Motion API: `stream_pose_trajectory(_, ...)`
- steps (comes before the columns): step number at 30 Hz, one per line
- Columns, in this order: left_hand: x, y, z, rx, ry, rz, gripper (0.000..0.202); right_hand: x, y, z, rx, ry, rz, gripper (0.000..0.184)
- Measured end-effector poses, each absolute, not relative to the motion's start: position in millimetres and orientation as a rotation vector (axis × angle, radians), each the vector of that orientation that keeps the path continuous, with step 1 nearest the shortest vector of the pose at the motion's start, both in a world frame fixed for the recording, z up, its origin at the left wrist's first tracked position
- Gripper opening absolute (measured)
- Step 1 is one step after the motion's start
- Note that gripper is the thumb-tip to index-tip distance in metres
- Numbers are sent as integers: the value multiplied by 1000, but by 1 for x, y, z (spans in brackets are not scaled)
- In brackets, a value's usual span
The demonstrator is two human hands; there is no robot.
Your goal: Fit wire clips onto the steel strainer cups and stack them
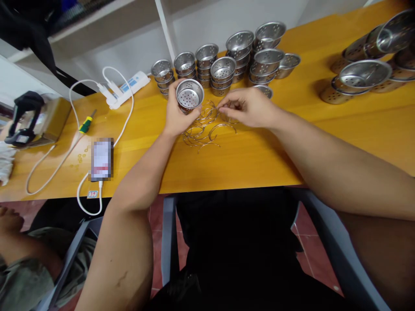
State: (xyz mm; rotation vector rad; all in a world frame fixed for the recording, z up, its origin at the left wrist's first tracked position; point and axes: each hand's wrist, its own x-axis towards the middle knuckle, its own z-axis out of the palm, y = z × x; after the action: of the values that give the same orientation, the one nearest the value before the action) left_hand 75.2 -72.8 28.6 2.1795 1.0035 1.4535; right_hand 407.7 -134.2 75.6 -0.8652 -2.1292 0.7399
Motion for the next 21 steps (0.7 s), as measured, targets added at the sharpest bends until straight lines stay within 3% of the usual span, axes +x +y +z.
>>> stream_pose_trajectory(5, 76, -70, 23, 2250, 955, 1434, 115, 404, -129, 72, -770, -1902, 787, 75)
stream_pose_trajectory(16, 106, -77, -1, 2344, 769, 1254, 110, 380, -137, 68, -899, -1811, 589, 48)
stream_pose_trajectory(21, 108, -80, -1, 2365, 738, 1245, 115, 376, -132, 60, -947, -1798, 513, 47)
